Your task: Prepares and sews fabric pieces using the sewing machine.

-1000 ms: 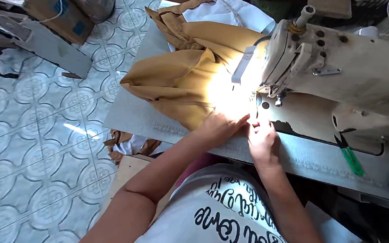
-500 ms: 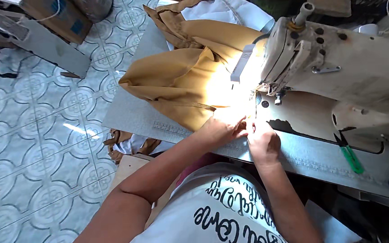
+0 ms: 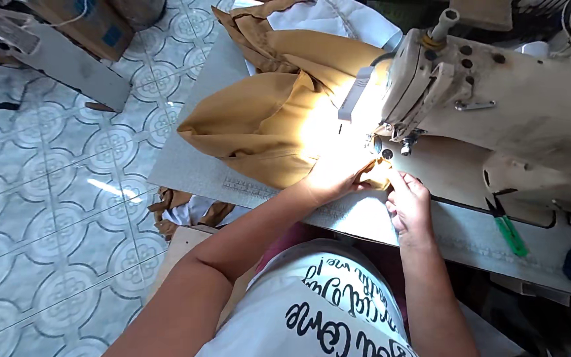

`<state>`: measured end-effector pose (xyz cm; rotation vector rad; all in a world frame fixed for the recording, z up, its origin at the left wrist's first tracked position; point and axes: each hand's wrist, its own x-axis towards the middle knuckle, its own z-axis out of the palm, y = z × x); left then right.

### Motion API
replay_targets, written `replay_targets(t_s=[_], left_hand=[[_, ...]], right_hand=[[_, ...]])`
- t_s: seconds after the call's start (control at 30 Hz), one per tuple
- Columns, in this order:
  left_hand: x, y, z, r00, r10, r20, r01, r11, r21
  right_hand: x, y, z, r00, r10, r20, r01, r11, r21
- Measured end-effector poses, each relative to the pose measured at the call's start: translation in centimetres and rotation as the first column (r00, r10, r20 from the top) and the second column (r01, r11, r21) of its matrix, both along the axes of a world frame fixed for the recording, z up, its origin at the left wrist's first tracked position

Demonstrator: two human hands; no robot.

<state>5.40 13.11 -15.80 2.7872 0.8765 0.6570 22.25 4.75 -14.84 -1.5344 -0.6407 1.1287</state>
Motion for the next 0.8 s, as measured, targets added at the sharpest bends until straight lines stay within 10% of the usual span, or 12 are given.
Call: replay_targets(t_s=[0.33,0.8], left_hand=[[-1.1,-0.2,1.8,0.995,-0.063,-0.071,0.061,0.998,-0.034],[-0.4,0.7,0.6,1.000,-0.008,0.010,0.009,0.990,-0.140]], right_hand=[[-0.4,-0.5,-0.6,0.965,0.105,0.242,-0.107,0.994,-0.005],[0.0,-0.3,0.2,0.995,0.096,0.027,-0.094,0.994,-0.061]])
